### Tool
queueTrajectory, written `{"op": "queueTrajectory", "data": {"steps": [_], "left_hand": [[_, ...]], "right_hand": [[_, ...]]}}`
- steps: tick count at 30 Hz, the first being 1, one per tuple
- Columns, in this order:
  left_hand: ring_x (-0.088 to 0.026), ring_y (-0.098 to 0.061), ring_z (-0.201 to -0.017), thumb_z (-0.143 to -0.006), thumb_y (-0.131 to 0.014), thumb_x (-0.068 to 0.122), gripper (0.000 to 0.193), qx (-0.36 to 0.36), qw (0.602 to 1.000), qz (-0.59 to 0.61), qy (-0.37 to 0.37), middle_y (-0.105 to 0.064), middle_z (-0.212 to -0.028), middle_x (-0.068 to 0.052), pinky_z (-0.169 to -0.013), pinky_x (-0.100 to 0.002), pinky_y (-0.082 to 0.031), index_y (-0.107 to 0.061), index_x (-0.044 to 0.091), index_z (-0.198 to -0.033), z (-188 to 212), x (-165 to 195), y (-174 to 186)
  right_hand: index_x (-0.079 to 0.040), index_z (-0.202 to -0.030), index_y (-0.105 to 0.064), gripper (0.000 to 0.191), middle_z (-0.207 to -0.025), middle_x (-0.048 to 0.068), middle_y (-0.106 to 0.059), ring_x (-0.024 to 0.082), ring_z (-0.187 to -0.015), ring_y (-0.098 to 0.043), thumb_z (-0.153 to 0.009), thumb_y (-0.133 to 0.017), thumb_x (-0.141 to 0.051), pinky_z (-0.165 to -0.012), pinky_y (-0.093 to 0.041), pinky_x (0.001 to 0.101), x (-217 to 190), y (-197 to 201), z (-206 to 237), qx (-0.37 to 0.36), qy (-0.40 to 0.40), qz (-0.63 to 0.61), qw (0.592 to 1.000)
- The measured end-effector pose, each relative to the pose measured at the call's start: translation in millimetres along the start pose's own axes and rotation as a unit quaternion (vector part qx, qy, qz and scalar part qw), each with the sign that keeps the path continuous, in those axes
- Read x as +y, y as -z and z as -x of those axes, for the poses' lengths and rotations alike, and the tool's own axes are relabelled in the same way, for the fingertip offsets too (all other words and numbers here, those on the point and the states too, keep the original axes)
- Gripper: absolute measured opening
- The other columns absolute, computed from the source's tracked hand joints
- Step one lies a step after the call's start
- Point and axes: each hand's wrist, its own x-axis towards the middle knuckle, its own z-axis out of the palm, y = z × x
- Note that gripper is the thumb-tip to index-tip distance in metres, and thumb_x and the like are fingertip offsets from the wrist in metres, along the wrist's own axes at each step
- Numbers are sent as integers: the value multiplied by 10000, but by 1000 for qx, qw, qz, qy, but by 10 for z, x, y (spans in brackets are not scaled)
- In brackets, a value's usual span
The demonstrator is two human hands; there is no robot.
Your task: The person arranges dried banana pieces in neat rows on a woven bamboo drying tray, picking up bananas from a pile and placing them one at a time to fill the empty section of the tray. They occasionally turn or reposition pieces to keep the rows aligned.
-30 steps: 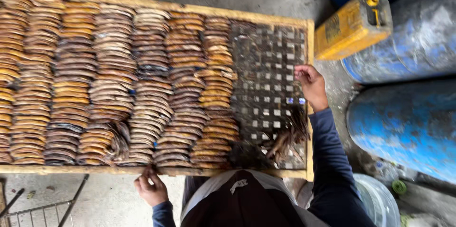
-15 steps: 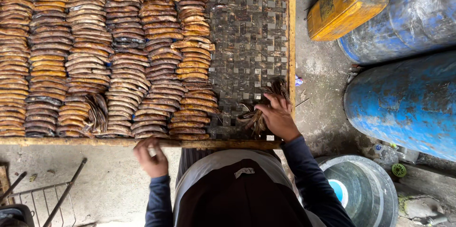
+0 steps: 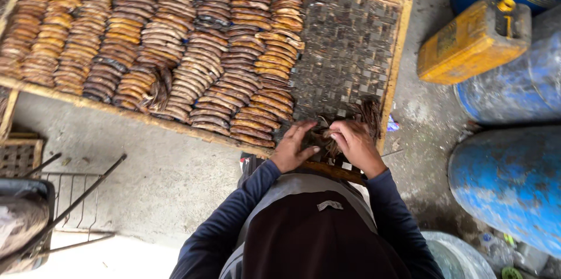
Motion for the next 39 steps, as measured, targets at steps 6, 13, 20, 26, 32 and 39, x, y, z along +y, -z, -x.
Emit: {"op": "queueTrajectory", "data": {"steps": [6,13,20,26,32,39], "left_hand": [[-305,-695,-1068,-938,-753,316,497,-77,983,95,135,-665,-1181,-127,-938,-406,-590,-588,91,-1349,224,-301,-18],[-262,-711,-913,-896,-795,225,436,-10,974,56,219,-695,-1022,-104,-800,-379,-593,-649,89,-1284,720,-559,251],[-348,-695,-986,-868,-799,155,259,2,986,-110,125,-680,-1076,-133,-849,-425,-576,-737,99,-1113,687,-629,208],[-344,-671,-1008,-784,-793,108,324,62,979,-185,63,-649,-1118,-118,-871,-430,-565,-727,83,-1100,756,-572,175],[-278,-672,-942,-852,-780,96,267,82,965,-222,112,-641,-1113,-110,-820,-368,-594,-744,75,-1115,812,-640,165],[-241,-666,-917,-960,-687,27,160,216,935,-207,188,-647,-1062,-93,-802,-347,-592,-755,71,-1098,1013,-620,279]], "right_hand": [[-49,-1152,-617,187,-1011,113,-719,257,-877,-730,-987,-653,-129,-726,-566,377,-331,-273,25,-23,0,-161,987],[-36,-1078,-581,208,-985,132,-710,269,-938,-744,-924,-707,-94,-756,-579,366,-129,-926,195,-65,-13,-208,976],[-46,-1064,-604,207,-956,154,-663,326,-858,-684,-904,-717,-113,-741,-538,425,-55,-1039,267,-85,-43,-121,988],[-63,-1030,-657,171,-895,154,-625,340,-805,-642,-908,-727,-159,-728,-506,451,-45,-1054,354,-79,-24,-15,996],[-98,-1062,-645,102,-1028,36,-663,195,-797,-661,-1058,-626,-198,-728,-580,340,259,-1061,386,-51,-83,-49,994],[-126,-1193,-717,240,-1140,104,-629,255,-1069,-569,-963,-701,-192,-934,-468,453,550,-698,301,66,-31,152,986]]}}
